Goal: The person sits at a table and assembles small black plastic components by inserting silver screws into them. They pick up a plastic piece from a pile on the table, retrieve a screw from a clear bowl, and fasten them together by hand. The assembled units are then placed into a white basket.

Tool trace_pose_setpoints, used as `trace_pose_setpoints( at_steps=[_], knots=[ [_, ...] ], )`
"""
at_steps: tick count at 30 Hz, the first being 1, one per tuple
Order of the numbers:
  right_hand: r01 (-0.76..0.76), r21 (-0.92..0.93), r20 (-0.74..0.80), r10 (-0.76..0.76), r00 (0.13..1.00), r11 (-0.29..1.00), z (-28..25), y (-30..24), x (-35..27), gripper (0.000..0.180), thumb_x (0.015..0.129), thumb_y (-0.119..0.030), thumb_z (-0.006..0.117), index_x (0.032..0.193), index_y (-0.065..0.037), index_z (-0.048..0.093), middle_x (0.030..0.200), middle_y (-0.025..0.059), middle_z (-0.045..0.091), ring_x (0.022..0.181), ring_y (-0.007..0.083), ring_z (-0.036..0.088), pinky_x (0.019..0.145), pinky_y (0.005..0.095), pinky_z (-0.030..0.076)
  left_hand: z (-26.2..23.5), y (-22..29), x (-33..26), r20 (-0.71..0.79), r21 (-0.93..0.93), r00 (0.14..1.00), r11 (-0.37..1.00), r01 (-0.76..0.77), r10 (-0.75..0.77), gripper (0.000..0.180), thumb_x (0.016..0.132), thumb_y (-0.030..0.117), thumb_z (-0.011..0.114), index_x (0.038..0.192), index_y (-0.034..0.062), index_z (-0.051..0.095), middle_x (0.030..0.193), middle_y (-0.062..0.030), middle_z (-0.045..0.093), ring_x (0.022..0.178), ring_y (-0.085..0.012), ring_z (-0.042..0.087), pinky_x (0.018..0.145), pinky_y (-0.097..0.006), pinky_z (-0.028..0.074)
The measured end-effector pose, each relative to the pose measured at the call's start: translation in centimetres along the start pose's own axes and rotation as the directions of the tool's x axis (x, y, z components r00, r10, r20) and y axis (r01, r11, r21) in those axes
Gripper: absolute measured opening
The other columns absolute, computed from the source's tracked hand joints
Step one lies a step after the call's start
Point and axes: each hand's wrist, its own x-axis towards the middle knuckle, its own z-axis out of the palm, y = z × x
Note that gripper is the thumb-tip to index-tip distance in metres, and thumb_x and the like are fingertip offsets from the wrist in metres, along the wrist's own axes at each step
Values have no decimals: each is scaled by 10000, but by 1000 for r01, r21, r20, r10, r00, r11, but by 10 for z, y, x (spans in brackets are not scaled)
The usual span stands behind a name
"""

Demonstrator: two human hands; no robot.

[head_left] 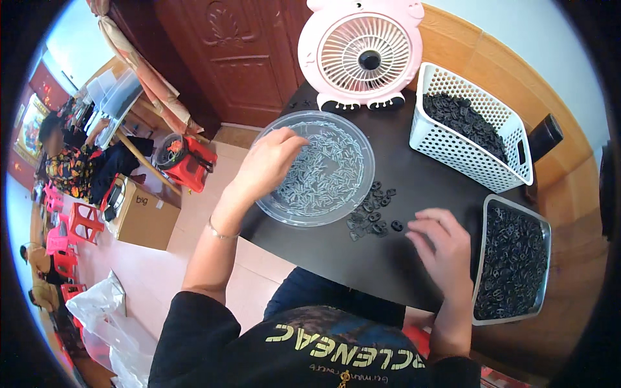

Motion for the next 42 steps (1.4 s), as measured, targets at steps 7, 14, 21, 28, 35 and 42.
trace_pose_setpoints(
  at_steps=[7, 14, 21, 28, 35, 42],
  knots=[
    [-28, 34, -76, 30, 997, 999, 26, 21, 19, 134, 655, -24, 679, 766, -41, 606, 827, 66, 588, 674, 204, 597, 583, 283, 481, 28, -40, 31, 119, 208, 993, 977, -43, 18, 188, 719, 36, 537, 878, 66, 632, 815, -103, 565, 803, -289, 561, 708, -377, 460],
    [-128, 149, -80, 141, 987, 981, 33, 36, 12, 119, 677, 16, 662, 776, -23, 608, 815, 86, 586, 651, 168, 601, 542, 252, 486, 36, -52, 32, 148, 164, 989, 985, -43, 18, 159, 691, 85, 584, 833, 102, 655, 792, -72, 575, 799, -265, 570, 697, -362, 469],
    [-158, 175, -70, 172, 983, 972, 35, 42, 10, 105, 691, 17, 655, 778, -13, 605, 810, 83, 584, 627, 154, 592, 531, 240, 481, 41, -52, 40, 136, 118, 991, 993, -3, -13, 114, 672, 70, 566, 744, 90, 652, 753, -69, 584, 776, -259, 586, 680, -366, 478],
    [-190, 193, -72, 207, 976, 963, 38, 51, 10, 91, 705, 0, 650, 783, -20, 607, 794, 75, 585, 610, 139, 586, 525, 232, 475, 47, -53, 50, 142, 132, 988, 990, 42, -61, 81, 644, 68, 565, 702, 54, 620, 757, -105, 586, 739, -281, 590, 657, -379, 476],
    [-258, 191, -85, 278, 957, 947, 40, 61, 5, 81, 711, -31, 653, 781, -19, 614, 772, 61, 589, 581, 130, 572, 533, 230, 468, 50, -61, 57, 205, 88, 976, 994, 61, -78, 97, 599, 53, 614, 685, 32, 574, 727, -108, 561, 708, -267, 575, 652, -357, 460],
    [-319, 183, 11, 323, 946, 930, 45, 60, 3, 82, 728, -71, 642, 803, -42, 626, 769, 65, 594, 575, 150, 574, 549, 253, 471, 45, -66, 62, 288, 105, 953, 993, 63, -91, 114, 583, 93, 631, 665, 34, 577, 730, -116, 572, 722, -295, 574, 672, -375, 465]
  ],
)
